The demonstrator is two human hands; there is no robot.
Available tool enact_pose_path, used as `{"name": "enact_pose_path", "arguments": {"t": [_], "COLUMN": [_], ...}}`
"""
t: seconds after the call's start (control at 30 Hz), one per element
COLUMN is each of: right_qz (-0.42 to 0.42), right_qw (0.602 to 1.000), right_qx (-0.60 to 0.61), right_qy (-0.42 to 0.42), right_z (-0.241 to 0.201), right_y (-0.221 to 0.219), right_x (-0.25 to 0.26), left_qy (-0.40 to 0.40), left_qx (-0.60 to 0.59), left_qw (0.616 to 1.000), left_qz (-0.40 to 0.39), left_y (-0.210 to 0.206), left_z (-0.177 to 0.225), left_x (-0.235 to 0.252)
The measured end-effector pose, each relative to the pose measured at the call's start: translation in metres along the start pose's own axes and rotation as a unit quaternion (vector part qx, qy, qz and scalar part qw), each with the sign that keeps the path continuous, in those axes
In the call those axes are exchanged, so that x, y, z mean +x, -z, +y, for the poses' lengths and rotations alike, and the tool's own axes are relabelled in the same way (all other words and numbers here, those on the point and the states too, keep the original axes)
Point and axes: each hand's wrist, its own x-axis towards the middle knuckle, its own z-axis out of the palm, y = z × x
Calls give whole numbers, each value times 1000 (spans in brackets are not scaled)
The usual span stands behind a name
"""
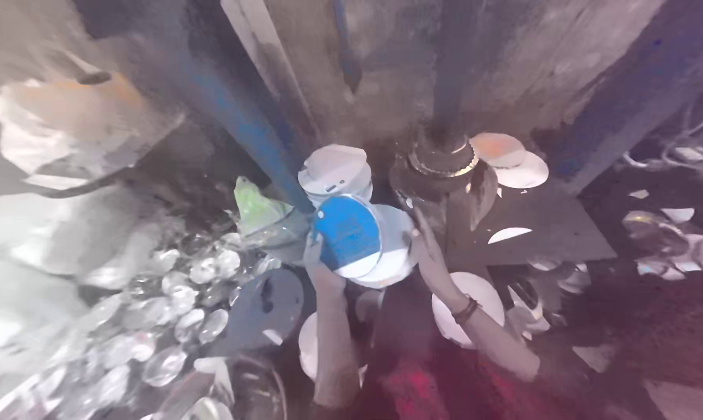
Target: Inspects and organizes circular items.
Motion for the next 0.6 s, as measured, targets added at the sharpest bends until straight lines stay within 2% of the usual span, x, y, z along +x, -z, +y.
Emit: {"name": "enact_pose_path", "arguments": {"t": [0.1, 0.27, 0.33, 0.47, 0.6], "right_qz": [13, 134, 161, 122, 157], "right_qw": [1000, 988, 983, 991, 987], "right_qx": [-6, -27, -13, -11, 2], "right_qy": [-4, 75, 90, 61, 33], "right_z": [-2, 8, 9, 9, 14], "right_y": [-5, -21, -23, -19, -24], "right_x": [5, 11, 19, 27, 41], "left_qy": [9, -95, -110, -92, -99], "left_qx": [-19, 50, 63, 24, 9], "left_qw": [1000, 988, 981, 981, 978], "left_qz": [11, 109, 150, 172, 183], "left_y": [-7, -18, -22, -24, -24], "left_z": [-10, -14, -17, -25, -28], "left_x": [-3, -25, -31, -33, -32]}}
